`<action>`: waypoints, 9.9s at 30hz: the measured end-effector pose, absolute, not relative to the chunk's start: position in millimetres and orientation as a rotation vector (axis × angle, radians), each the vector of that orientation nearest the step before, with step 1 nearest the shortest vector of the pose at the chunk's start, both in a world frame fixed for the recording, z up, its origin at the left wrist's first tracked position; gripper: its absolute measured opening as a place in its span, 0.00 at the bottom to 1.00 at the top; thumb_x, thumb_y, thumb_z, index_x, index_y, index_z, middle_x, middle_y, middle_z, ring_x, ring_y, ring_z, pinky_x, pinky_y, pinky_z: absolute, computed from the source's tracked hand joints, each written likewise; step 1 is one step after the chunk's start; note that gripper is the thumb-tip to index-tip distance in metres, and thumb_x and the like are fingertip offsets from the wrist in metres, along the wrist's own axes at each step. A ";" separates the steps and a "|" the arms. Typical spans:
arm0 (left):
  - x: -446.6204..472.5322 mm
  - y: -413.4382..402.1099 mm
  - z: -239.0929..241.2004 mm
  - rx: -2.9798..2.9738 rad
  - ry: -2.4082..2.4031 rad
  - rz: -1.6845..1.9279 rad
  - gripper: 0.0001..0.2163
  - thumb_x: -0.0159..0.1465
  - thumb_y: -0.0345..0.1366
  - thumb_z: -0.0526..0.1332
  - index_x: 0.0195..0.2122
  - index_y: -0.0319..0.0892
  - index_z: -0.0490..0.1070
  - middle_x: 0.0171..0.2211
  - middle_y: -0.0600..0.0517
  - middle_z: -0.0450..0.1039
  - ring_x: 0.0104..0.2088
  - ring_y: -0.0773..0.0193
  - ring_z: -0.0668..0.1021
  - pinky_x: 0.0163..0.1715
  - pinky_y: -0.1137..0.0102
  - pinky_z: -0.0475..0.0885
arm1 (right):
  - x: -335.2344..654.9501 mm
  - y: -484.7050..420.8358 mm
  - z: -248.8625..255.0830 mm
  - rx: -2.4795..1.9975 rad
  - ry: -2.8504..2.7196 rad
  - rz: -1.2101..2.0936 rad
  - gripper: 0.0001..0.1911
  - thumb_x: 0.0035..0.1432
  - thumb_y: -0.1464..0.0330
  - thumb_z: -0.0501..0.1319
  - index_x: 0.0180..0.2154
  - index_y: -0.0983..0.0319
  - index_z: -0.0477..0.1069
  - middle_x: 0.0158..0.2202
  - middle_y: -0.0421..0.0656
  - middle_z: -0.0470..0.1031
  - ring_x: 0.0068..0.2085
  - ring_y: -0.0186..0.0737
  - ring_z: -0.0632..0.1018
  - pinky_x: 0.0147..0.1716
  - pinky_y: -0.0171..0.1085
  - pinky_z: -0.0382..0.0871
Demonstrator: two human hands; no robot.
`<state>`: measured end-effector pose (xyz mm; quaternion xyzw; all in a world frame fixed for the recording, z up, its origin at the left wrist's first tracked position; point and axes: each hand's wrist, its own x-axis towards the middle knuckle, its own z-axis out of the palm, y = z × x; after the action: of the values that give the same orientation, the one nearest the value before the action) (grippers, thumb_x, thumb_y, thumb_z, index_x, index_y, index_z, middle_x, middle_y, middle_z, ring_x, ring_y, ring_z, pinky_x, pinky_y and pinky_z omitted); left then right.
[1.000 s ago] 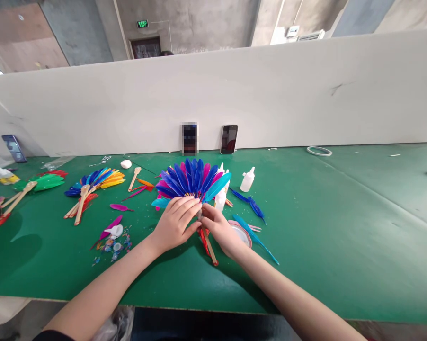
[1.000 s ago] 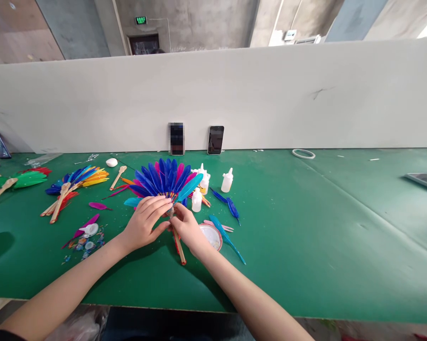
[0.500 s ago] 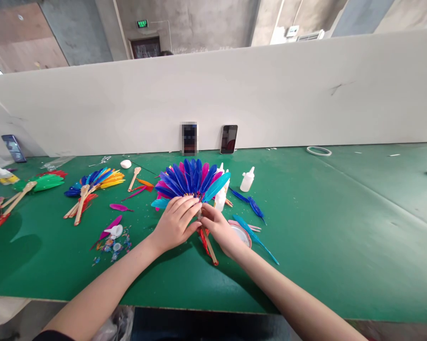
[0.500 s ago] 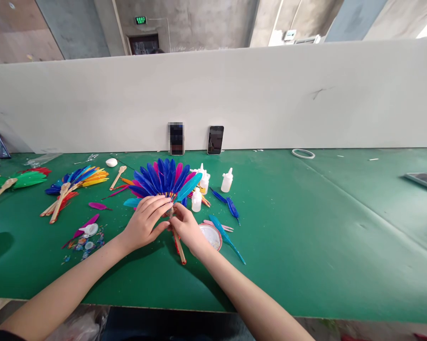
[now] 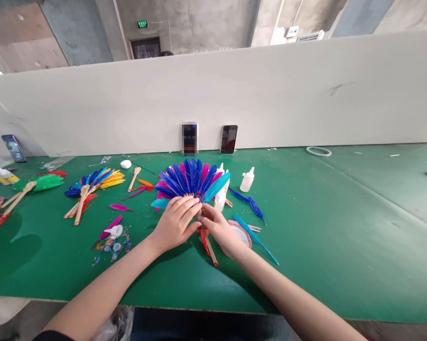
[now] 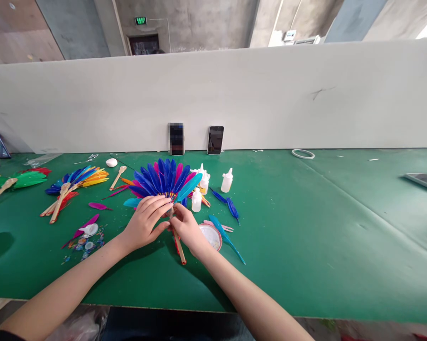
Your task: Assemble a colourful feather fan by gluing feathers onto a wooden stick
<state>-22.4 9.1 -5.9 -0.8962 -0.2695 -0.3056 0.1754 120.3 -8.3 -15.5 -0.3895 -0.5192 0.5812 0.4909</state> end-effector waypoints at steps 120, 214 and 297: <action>-20.9 10.8 3.9 -2.311 -0.719 -0.820 0.13 0.60 0.33 0.51 0.44 0.37 0.68 0.41 0.45 0.73 0.44 0.59 0.72 0.49 0.61 0.60 | 119.1 -10.7 -9.7 -0.838 -1.075 1.577 0.07 0.39 0.74 0.53 0.26 0.60 0.62 0.22 0.34 0.65 0.26 0.31 0.68 0.28 0.33 0.64; -24.4 11.7 0.0 -2.315 -0.786 -0.840 0.13 0.61 0.34 0.50 0.43 0.40 0.68 0.43 0.49 0.74 0.46 0.60 0.72 0.51 0.61 0.58 | 120.7 -9.0 -11.2 -0.862 -1.065 1.539 0.04 0.40 0.73 0.53 0.24 0.60 0.61 0.22 0.34 0.64 0.24 0.31 0.69 0.28 0.34 0.62; -24.6 11.3 -0.4 -2.371 -0.750 -0.815 0.14 0.62 0.35 0.50 0.47 0.37 0.65 0.45 0.47 0.72 0.48 0.59 0.70 0.52 0.60 0.57 | 120.2 -9.2 -10.5 -0.830 -1.023 1.553 0.05 0.39 0.74 0.53 0.25 0.61 0.62 0.22 0.33 0.63 0.23 0.28 0.67 0.26 0.32 0.62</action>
<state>-24.6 11.3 -0.4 -0.8751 -0.2766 -0.3008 0.2592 120.2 -9.2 -10.5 -0.3469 -0.4277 0.6492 0.5246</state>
